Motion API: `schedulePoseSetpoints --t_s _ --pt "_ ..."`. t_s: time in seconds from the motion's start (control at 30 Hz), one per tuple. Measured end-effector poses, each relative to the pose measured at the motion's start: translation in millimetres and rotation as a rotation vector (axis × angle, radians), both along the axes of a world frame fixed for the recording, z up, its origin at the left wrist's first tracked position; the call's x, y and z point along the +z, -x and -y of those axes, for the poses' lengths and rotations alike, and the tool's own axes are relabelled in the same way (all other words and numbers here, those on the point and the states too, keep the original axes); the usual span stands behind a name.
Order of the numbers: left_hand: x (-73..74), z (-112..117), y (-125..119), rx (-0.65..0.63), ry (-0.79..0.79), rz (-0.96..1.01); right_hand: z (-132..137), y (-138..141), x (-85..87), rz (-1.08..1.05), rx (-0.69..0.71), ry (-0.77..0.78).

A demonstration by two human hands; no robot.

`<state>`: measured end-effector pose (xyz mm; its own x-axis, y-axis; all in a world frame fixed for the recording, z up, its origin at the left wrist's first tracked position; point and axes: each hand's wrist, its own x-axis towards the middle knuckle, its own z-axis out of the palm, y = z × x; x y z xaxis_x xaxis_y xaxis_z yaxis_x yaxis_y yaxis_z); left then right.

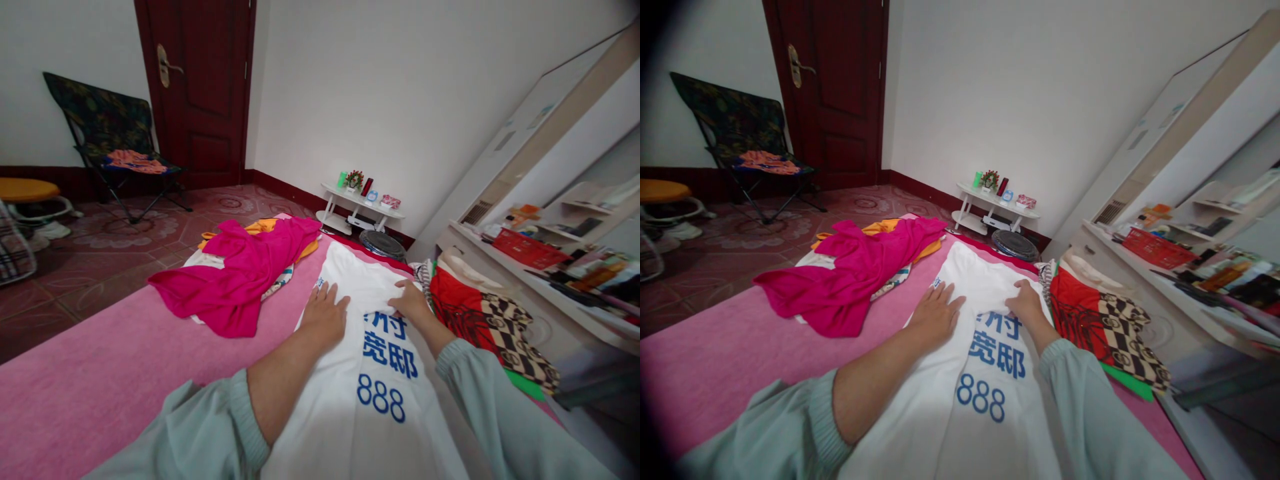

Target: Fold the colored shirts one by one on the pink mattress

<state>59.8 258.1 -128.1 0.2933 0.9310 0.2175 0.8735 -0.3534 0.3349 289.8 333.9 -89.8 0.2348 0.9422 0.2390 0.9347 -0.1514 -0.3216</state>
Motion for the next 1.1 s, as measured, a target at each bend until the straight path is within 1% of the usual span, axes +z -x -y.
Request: schedulePoseSetpoints --t_s 0.07,0.1,0.17,0.2,0.23,0.3,0.37,0.43,0.53,0.67,0.8,0.93,1.1 --pt "1.0 1 0 -0.001 -0.006 0.007 15 10 6.2 0.182 0.027 -0.09" --pt "1.6 2 0 -0.002 -0.013 0.016 22 18 7.5 0.247 0.07 -0.16" --pt "2.9 3 2 0.006 -0.034 0.047 36 36 4.0 0.267 0.213 -0.277" --pt "3.7 3 3 0.023 -0.047 0.067 43 45 -1.1 0.252 0.29 -0.284" --pt "4.6 3 4 0.051 -0.057 0.087 48 52 -7.9 0.239 0.355 -0.245" --pt "6.2 3 7 0.111 -0.06 0.115 56 63 -23.8 0.247 0.411 -0.068" --pt "7.5 1 9 0.134 -0.05 0.115 59 66 -36.4 0.282 0.387 0.105" --pt "8.1 0 11 0.114 -0.045 0.097 59 67 -41.6 0.307 0.345 0.179" --pt "7.9 -1 13 0.07 -0.029 0.058 63 71 -37.8 0.318 0.288 0.21" --pt "6.4 2 15 0.004 0.024 -0.018 79 79 -30.0 0.29 0.219 0.217" --pt "7.3 13 18 -0.067 0.074 -0.103 105 80 -27.3 0.262 0.257 0.257" --pt "11.1 36 31 -0.174 0.117 -0.168 138 71 -27.3 0.264 0.339 0.288" --pt "10.1 78 56 -0.253 0.098 -0.204 185 59 -31.0 0.28 0.439 0.243"
